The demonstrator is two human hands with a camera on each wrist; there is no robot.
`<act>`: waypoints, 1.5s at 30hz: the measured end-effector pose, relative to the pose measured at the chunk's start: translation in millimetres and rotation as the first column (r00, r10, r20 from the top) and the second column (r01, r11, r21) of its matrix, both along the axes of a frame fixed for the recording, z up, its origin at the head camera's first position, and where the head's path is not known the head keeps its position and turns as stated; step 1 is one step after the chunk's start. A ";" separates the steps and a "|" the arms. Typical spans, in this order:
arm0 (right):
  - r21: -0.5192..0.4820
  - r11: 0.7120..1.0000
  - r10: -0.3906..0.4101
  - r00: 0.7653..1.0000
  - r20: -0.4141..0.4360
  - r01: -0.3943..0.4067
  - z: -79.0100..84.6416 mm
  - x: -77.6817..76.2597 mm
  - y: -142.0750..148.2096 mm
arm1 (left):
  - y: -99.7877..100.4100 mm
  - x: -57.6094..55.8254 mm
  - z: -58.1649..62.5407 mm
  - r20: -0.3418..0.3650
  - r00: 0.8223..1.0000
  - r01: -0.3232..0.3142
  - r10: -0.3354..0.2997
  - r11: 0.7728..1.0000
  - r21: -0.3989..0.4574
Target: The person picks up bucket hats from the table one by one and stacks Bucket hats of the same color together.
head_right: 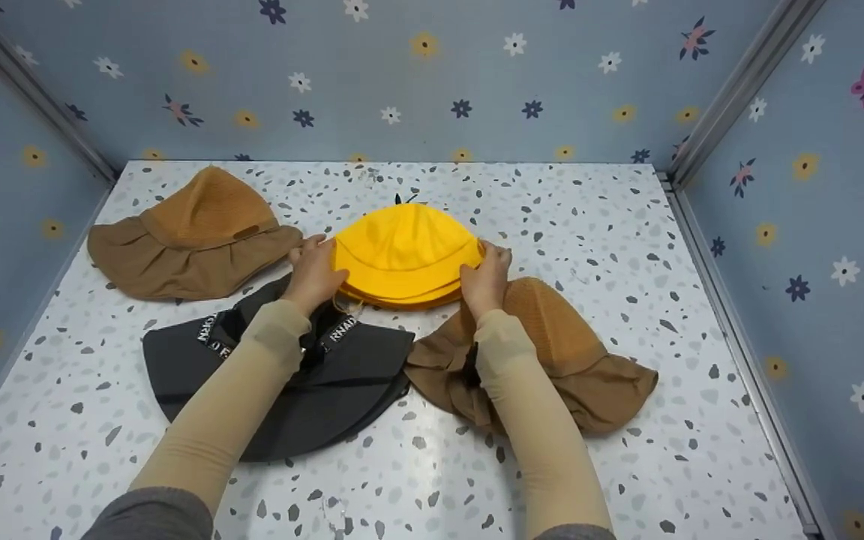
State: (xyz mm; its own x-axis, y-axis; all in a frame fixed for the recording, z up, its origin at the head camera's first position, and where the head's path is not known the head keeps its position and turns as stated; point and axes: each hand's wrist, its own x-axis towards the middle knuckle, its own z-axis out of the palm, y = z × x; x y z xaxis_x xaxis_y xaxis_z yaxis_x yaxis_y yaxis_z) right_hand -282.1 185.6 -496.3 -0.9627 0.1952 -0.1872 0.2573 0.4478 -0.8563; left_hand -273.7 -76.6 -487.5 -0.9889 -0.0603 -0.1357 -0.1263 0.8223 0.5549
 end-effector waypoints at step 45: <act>0.471 0.750 0.337 0.881 0.332 -0.464 -28.3 -2.9 -14.8 | 2.8 0.8 -18.1 0.193 0.972 0.177 -0.132 0.955 -0.238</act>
State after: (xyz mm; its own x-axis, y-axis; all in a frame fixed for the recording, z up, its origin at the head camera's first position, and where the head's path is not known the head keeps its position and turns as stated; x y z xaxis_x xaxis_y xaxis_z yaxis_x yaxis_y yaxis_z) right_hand -285.0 170.9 -524.6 -0.9221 -0.0713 -0.3804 0.0962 0.9099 -0.4036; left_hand -272.8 -73.8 -505.5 -0.9513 0.0368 -0.3060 -0.0624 0.9493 0.3080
